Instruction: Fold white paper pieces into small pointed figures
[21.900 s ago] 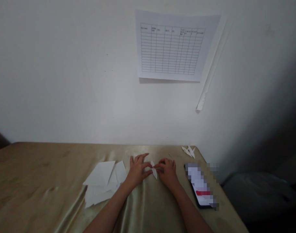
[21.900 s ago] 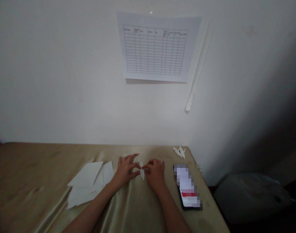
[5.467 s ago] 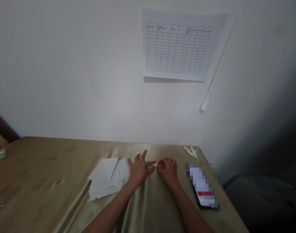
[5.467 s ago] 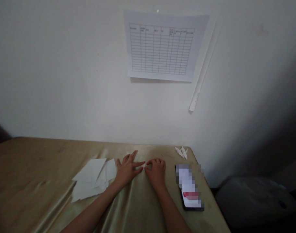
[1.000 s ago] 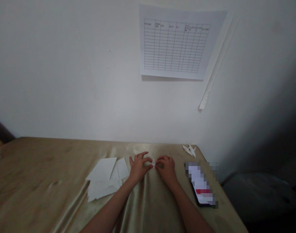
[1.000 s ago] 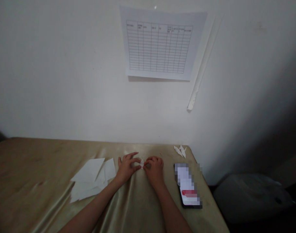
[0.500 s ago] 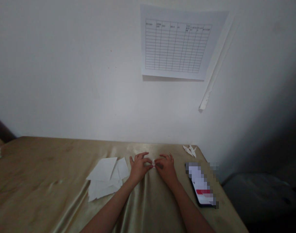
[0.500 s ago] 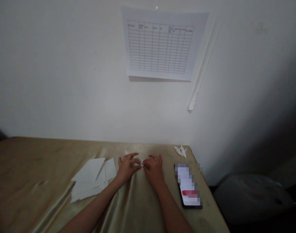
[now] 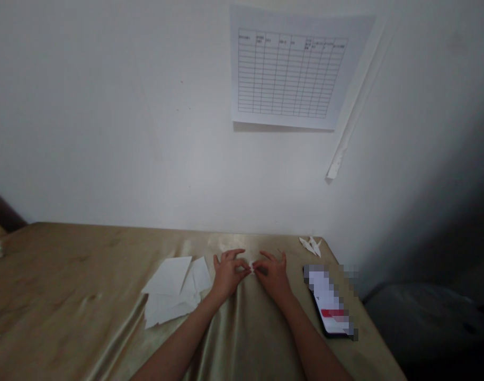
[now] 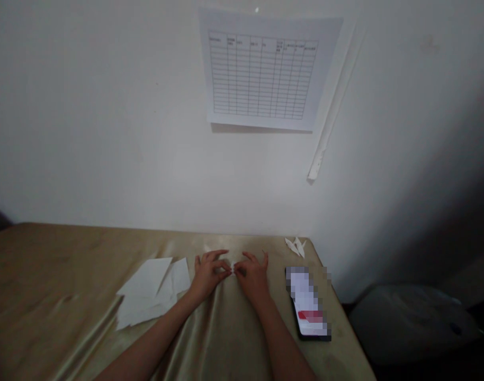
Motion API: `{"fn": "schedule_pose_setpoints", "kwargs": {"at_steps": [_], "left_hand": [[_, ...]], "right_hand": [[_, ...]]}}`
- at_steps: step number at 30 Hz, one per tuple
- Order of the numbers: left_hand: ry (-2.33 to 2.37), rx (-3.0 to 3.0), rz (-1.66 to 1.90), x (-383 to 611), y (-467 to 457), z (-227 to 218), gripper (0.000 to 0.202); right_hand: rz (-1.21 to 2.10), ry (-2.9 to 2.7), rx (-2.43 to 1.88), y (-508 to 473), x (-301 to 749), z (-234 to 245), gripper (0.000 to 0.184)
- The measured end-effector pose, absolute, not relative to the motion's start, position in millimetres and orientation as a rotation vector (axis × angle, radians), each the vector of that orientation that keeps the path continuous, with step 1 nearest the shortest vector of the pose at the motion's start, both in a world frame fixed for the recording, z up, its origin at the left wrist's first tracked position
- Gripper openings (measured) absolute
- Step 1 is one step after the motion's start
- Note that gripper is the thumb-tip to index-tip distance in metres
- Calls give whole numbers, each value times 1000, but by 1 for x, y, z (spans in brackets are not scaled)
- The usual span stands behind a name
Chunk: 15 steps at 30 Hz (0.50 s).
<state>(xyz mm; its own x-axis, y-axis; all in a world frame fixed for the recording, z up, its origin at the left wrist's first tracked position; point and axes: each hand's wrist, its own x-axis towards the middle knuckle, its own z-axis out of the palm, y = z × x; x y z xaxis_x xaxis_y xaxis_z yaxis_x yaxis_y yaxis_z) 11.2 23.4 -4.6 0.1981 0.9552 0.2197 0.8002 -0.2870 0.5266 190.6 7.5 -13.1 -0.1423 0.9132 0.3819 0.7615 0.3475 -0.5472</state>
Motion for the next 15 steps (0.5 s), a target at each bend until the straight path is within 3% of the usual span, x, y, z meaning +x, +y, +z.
{"fn": "schedule_pose_setpoints", "kwargs": {"at_steps": [15], "left_hand": [[1540,2489,770,3,19,0,15]], "right_hand": [[274,-2087,-1380,4,194,-13,23]]}}
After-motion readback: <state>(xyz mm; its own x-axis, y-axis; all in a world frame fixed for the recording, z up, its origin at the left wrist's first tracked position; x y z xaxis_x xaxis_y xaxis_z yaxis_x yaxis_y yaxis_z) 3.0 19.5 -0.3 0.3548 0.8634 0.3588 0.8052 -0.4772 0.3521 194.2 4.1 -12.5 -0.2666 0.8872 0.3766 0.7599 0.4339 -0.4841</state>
